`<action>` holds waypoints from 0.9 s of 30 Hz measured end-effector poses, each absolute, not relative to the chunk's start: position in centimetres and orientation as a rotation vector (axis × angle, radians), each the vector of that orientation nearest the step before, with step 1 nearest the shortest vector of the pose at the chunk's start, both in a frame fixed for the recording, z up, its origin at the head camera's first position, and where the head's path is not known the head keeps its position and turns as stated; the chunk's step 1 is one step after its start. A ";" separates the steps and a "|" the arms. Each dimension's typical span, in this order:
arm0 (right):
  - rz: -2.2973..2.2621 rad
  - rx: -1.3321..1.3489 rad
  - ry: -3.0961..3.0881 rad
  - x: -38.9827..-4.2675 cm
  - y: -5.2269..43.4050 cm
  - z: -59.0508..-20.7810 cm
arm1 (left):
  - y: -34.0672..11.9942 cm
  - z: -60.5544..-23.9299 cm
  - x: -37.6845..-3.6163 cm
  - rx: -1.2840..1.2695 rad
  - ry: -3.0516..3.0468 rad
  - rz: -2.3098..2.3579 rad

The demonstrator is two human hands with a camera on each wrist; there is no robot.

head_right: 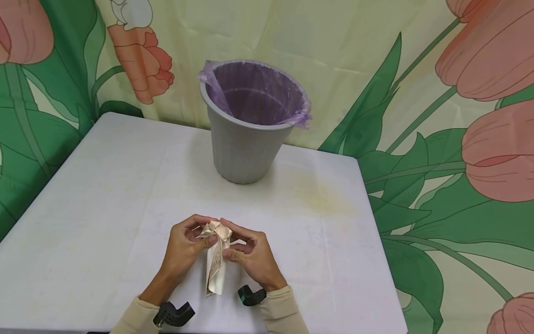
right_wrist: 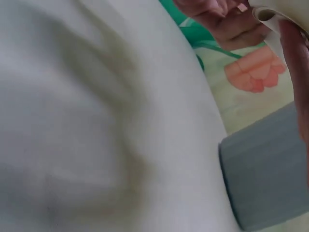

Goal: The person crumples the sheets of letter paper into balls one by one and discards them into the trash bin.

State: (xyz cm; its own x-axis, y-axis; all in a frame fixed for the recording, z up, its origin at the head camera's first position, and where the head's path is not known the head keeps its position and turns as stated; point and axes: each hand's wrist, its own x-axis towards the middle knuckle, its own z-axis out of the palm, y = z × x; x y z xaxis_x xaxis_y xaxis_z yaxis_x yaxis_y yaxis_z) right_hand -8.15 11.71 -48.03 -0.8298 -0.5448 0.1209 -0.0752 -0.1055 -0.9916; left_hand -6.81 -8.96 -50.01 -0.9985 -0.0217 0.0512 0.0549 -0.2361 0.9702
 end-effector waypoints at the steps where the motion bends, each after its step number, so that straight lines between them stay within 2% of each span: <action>1: -1.985 -0.728 1.843 -8.2 11.8 -48.1 | -8.9 -50.0 -6.8 -0.003 -1.884 -2.454; 5: -1.954 -0.867 1.923 -8.3 11.8 -48.6 | -8.3 -49.8 -6.8 0.122 -1.789 -2.517; 16: -2.177 -0.862 2.195 -8.1 9.8 -50.4 | -6.6 -49.6 -6.4 0.302 -1.638 -2.572; 22: -2.321 -0.798 2.210 -8.2 8.8 -50.2 | -6.6 -49.6 -6.2 0.264 -1.667 -2.544; 27: -2.410 -0.734 2.205 -7.9 8.2 -49.9 | -8.0 -49.5 -5.8 0.054 -1.767 -2.582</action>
